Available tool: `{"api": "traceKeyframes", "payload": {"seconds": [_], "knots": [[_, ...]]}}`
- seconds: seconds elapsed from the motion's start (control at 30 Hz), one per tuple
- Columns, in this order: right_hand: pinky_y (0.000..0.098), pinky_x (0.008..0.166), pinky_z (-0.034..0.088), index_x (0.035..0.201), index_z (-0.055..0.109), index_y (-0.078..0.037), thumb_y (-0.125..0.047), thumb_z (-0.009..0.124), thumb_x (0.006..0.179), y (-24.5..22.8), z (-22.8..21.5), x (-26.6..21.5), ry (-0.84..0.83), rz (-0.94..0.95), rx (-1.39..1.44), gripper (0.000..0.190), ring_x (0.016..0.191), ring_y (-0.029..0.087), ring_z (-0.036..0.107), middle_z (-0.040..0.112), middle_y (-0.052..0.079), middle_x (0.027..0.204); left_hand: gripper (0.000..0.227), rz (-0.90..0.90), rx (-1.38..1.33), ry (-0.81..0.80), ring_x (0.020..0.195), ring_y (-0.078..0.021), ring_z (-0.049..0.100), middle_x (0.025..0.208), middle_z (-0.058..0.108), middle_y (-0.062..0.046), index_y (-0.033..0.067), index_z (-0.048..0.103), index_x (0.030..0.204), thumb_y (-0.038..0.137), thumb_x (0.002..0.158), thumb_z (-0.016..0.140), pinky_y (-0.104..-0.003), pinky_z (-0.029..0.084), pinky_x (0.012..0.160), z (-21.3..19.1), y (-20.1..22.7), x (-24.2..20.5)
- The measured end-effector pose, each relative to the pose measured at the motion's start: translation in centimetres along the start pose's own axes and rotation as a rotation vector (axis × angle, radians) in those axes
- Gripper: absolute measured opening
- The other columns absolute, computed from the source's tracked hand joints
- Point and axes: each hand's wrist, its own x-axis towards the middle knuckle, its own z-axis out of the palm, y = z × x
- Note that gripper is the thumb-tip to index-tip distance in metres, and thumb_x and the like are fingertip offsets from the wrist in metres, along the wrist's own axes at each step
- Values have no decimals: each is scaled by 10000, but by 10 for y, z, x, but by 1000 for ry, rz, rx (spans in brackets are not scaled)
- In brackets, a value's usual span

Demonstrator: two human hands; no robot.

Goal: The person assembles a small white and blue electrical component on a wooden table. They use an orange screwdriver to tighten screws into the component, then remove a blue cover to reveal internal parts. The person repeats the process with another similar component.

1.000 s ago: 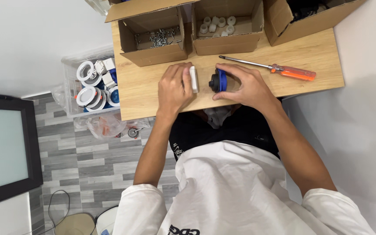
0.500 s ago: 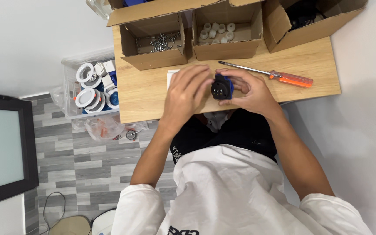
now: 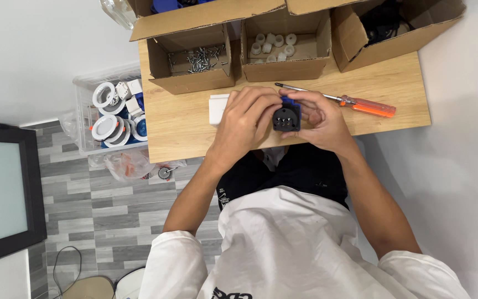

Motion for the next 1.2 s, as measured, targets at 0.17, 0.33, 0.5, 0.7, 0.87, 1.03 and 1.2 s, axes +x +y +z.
{"api": "traceKeyframes", "payload": {"seconds": [0.17,0.33,0.5,0.7,0.87,1.03,1.2], "knots": [[441,1046,630,1437,503,106,90,980,691,-7,1,0,38,-18,-13,885,1332,380,683,623,301,1493,84,6,-65,-17,1041,-277,720,1056,718,-30,98,720,1125,65,1049,732,-366,520,838,4,1,0],[434,1040,636,1435,489,117,92,990,676,-4,-3,-2,78,-22,-15,910,1309,374,697,627,309,1473,78,46,-91,24,1007,-299,719,1043,705,-51,75,693,1124,33,1058,700,-378,541,836,4,9,6],[404,1059,620,1477,500,91,45,986,734,11,-1,-7,117,25,-25,889,1315,307,673,638,236,1468,64,57,-198,157,995,-338,713,1065,711,-96,41,681,1114,11,1059,666,-396,579,851,-11,16,29],[479,981,652,1377,668,44,-66,1036,724,-19,13,-1,86,54,-296,757,1208,378,757,749,226,1319,50,217,-204,168,948,-346,713,1063,719,-68,70,697,1123,83,1076,689,-431,561,865,14,37,94],[340,1091,615,1319,649,-31,-198,1025,742,-26,0,0,10,253,-426,708,1146,184,779,794,107,1218,53,268,-155,-6,972,-261,615,1063,685,-90,57,607,1068,20,1101,626,-387,437,856,64,34,144],[360,1132,631,1405,612,-1,-180,1019,751,-26,-4,0,-11,210,-348,790,1162,200,766,754,121,1265,167,309,-35,13,854,-247,536,918,636,-56,62,578,954,128,1080,666,-394,426,749,118,8,171],[363,1134,631,1417,615,9,-161,1029,739,-24,-6,-1,-1,166,-311,812,1184,202,753,748,139,1310,349,162,75,-12,903,-221,590,922,650,-48,99,631,932,424,1050,680,-372,500,840,109,2,166]]}}
